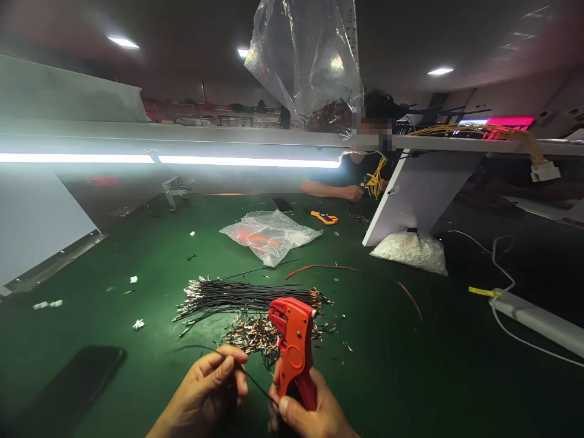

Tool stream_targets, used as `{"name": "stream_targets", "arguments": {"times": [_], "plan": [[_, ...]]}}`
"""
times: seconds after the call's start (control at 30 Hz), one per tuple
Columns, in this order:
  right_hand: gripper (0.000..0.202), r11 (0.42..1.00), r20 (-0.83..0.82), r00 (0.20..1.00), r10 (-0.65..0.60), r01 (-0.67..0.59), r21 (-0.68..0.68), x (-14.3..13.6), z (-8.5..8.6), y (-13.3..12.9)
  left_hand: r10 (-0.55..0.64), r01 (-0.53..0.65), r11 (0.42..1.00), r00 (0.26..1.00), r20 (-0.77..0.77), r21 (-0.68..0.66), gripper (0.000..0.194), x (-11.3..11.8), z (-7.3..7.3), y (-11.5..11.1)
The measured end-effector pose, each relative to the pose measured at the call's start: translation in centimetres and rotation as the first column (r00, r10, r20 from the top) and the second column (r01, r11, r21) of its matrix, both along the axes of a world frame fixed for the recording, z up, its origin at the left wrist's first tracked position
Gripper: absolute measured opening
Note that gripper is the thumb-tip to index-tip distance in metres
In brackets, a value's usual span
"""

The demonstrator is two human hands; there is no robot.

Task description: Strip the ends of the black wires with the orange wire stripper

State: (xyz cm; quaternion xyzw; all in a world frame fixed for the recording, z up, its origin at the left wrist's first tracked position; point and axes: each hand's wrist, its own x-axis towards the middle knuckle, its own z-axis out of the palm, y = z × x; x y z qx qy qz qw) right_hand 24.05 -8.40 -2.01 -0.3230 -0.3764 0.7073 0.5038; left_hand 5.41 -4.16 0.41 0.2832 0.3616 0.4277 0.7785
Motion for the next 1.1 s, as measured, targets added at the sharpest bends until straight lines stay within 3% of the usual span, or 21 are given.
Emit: {"name": "stream_targets", "arguments": {"times": [0.13, 0.3, 0.67, 1.1], "plan": [[0.041, 0.999, -0.048, 0.999, 0.012, -0.009, 0.054, -0.3, -0.4, 0.3, 0.026, -0.025, 0.999, 1.000, 0.010, -0.031, 0.039, -0.4, -0.3, 0.3], [0.041, 1.000, -0.120, 0.993, 0.020, -0.019, 0.010, -0.1, -0.7, 0.4, 0.042, -0.039, 0.998, 0.998, 0.050, -0.057, 0.037, -0.7, -0.8, 0.8], [0.042, 1.000, -0.177, 0.984, -0.025, 0.023, -0.017, 0.7, 1.4, 0.4, -0.014, 0.019, 0.999, 0.994, 0.108, -0.042, 0.042, -0.7, -1.2, 1.1], [0.040, 0.999, -0.188, 0.982, 0.003, -0.009, -0.032, 0.6, 2.0, 0.4, -0.016, 0.020, 0.997, 0.998, 0.057, -0.071, 0.035, -1.0, -1.1, 0.9]]}}
